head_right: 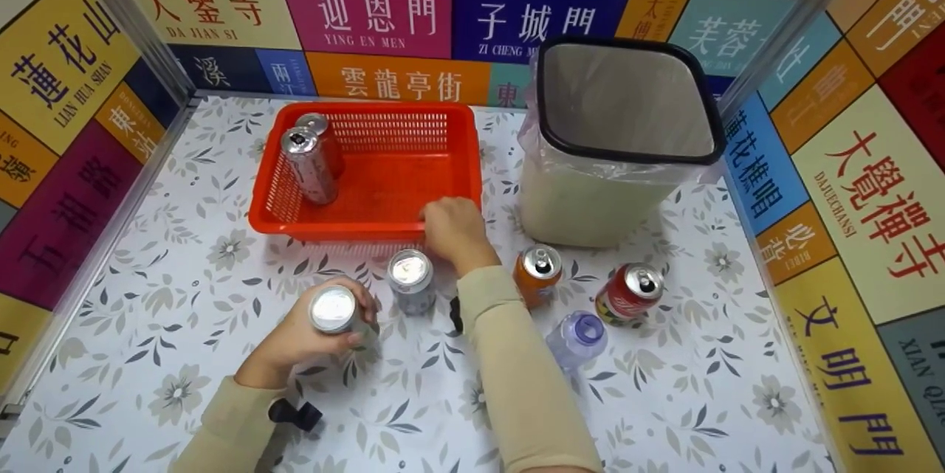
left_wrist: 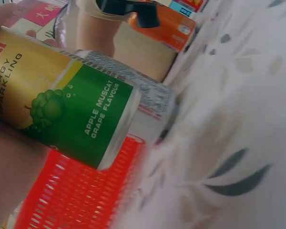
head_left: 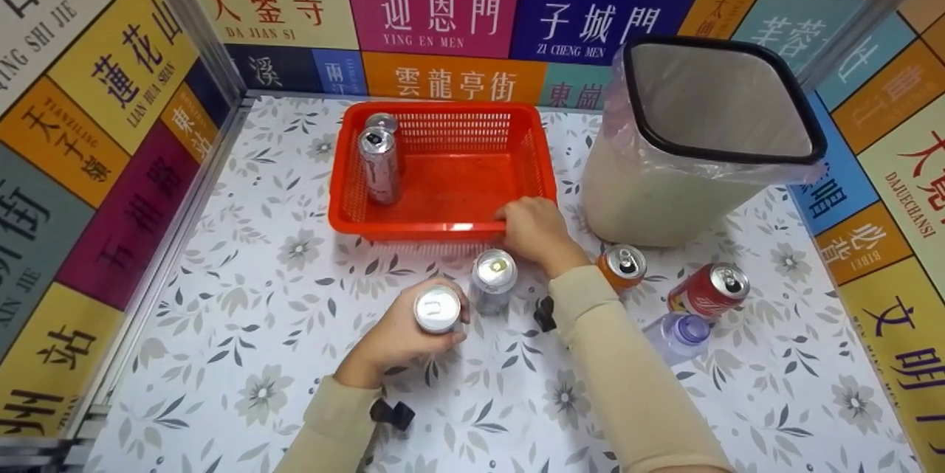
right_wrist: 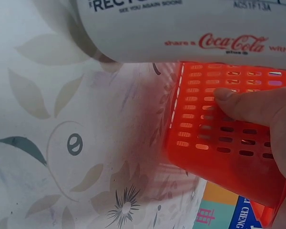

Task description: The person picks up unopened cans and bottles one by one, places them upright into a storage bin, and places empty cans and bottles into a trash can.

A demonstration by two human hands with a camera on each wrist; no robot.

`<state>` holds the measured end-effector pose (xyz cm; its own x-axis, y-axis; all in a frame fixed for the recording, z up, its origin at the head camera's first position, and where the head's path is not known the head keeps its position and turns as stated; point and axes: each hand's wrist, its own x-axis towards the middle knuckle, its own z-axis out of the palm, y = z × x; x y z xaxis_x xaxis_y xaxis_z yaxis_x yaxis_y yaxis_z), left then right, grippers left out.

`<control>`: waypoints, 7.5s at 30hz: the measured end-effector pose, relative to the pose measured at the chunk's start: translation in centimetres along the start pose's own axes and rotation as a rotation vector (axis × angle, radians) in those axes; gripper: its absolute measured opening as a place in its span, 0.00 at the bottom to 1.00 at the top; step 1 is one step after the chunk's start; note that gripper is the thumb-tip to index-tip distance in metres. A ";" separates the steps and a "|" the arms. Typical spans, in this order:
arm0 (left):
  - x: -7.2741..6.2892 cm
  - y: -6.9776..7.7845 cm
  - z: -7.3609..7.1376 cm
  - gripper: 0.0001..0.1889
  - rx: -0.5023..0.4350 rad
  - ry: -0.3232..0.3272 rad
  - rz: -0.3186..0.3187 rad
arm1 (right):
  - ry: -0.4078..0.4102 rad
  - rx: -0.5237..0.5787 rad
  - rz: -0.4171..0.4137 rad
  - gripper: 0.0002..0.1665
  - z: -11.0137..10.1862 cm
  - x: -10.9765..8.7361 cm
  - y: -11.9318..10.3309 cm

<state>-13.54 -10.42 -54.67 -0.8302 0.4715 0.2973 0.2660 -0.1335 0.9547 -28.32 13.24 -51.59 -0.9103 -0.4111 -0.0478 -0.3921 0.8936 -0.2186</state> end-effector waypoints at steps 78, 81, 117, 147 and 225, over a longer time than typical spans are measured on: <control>11.4 0.1 -13.1 0.42 0.226 1.070 -0.132 | -0.026 -0.013 0.027 0.19 0.0 0.1 -0.1; 11.5 -0.1 -13.2 0.43 0.309 1.084 -0.163 | -0.023 -0.009 0.019 0.19 0.0 0.0 -0.1; 11.7 -0.6 -11.7 0.31 0.960 0.956 -0.464 | -0.031 0.008 0.030 0.17 0.0 0.2 0.0; 11.3 -1.1 -10.9 0.29 1.025 0.939 -0.407 | -0.023 -0.015 0.009 0.16 0.2 0.1 0.0; 5.4 -4.2 4.7 0.44 0.314 0.343 -0.057 | -0.001 -0.048 -0.014 0.15 0.2 0.1 -0.1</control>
<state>-16.78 -3.19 -57.18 -0.9479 0.1476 0.2824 0.3064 0.1790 0.9349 -28.35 13.11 -51.77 -0.9045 -0.4239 -0.0461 -0.4108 0.8953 -0.1723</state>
